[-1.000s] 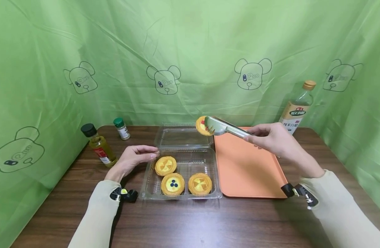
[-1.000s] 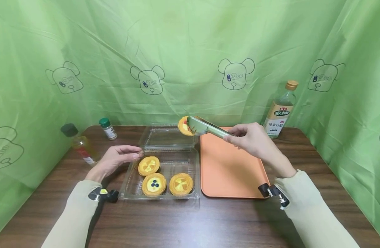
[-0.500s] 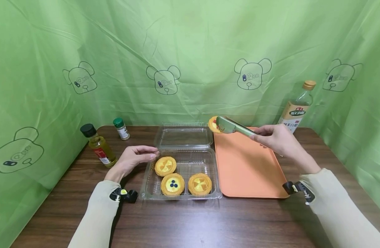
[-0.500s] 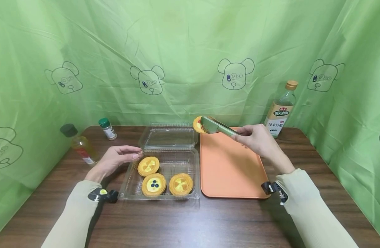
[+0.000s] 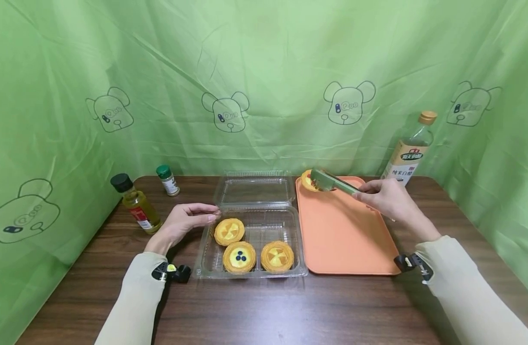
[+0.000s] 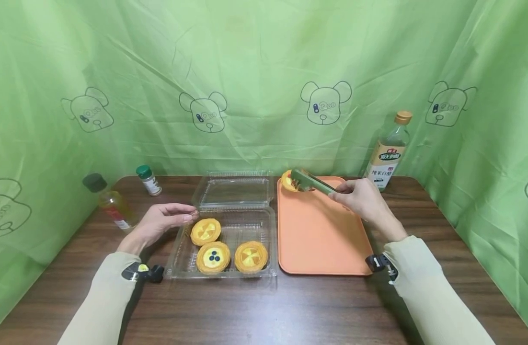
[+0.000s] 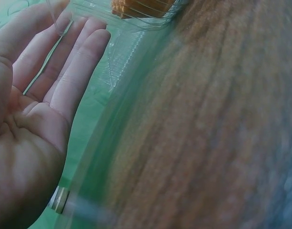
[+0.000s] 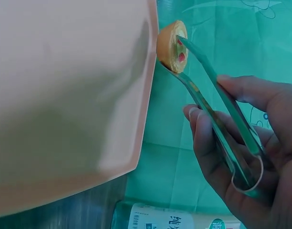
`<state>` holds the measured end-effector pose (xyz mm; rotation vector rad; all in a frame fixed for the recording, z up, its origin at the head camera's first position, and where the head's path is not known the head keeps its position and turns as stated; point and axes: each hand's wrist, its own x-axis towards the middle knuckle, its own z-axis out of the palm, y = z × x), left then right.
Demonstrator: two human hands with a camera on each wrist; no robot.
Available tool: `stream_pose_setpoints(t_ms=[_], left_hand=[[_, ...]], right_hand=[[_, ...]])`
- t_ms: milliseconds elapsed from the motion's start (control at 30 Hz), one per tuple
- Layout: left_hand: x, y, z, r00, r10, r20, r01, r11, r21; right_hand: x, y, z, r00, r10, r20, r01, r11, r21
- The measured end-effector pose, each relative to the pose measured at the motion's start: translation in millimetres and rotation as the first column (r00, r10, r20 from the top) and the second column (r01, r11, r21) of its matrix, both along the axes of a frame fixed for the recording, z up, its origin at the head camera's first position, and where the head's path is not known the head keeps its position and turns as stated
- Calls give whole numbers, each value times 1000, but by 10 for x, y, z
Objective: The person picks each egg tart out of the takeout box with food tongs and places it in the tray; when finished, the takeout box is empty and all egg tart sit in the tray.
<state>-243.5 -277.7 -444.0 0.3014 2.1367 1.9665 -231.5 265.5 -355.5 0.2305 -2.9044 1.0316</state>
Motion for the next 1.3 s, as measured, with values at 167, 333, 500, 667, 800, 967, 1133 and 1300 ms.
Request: stream_pose_setpoints(t_ms=[167, 333, 500, 667, 800, 967, 1133, 1300], left_hand=[[45, -36, -56, 1000, 8, 0, -8, 1000, -5], [45, -45, -64, 1000, 11, -10, -11, 1000, -16], [32, -26, -40, 1000, 12, -8, -13, 1000, -14], [20, -3, -11, 1000, 6, -12, -6, 1000, -15], [-4, 3, 5, 1000, 5, -12, -5, 1000, -17], [-5, 6, 12, 1000, 8, -2, -8, 1000, -29], [-3, 9, 14, 1000, 6, -2, -7, 1000, -30], [-3, 11, 4, 1000, 9, -1, -9, 1000, -19]], right_hand=[[-30, -11, -78, 1000, -4, -6, 4, 999, 39], [-39, -38, -125, 1000, -22, 15, 21, 998, 58], [-30, -43, -142, 998, -51, 43, 49, 998, 45], [-6, -15, -146, 996, -68, 61, 65, 997, 48], [21, 31, -125, 996, -80, 28, 78, 994, 74], [69, 100, -66, 997, -80, 4, 79, 993, 83], [154, 106, 6, 995, -85, -47, 89, 993, 81], [261, -21, 100, 998, -49, -41, 50, 999, 12]])
